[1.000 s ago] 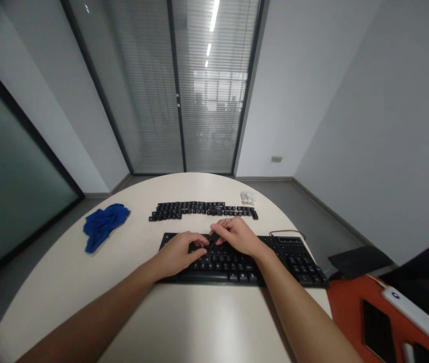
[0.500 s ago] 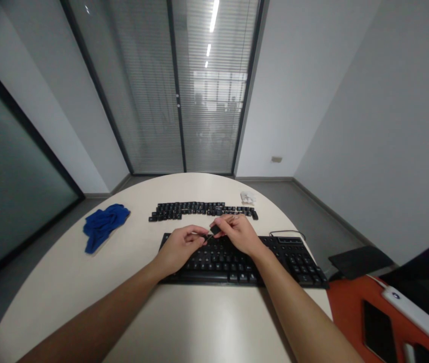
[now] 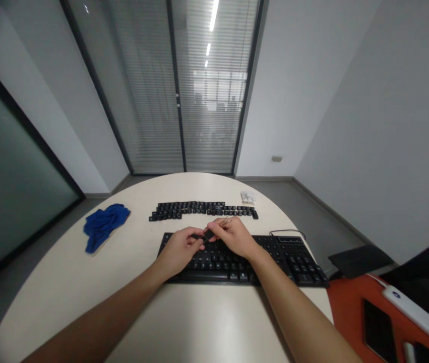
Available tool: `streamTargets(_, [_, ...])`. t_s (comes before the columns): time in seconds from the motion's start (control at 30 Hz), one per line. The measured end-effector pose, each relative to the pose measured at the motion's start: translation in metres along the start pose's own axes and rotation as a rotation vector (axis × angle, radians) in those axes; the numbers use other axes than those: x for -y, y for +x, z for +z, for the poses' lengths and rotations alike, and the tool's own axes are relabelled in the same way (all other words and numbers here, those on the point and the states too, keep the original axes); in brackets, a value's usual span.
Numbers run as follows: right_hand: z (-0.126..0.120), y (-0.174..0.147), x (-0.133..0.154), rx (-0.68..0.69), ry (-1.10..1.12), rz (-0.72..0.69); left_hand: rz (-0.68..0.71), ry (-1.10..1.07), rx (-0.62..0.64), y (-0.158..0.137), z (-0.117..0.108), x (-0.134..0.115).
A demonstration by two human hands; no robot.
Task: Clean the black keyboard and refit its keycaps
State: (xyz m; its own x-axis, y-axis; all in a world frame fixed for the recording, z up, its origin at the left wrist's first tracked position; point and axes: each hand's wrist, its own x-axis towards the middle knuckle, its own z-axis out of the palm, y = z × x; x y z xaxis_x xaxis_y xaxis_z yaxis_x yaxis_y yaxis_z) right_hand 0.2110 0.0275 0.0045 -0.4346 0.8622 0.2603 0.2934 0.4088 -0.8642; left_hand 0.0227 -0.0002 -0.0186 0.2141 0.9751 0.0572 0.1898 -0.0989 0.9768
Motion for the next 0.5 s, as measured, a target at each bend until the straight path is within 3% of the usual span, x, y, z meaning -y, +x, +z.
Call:
streamTargets(0.23, [0.0,0.001,-0.006,0.032,-0.055,-0.042,-0.039,-0.117,0.039,0.0,-0.002,-0.008])
streamTargets(0.4, [-0.001,0.0,-0.006,0.059,-0.061,-0.034,-0.089,-0.051,-0.03,0.005,-0.015,-0.009])
streamTargets(0.5, [-0.002,0.0,-0.005,0.057,-0.078,-0.022,-0.043,0.002,0.009,0.011,-0.023,0.002])
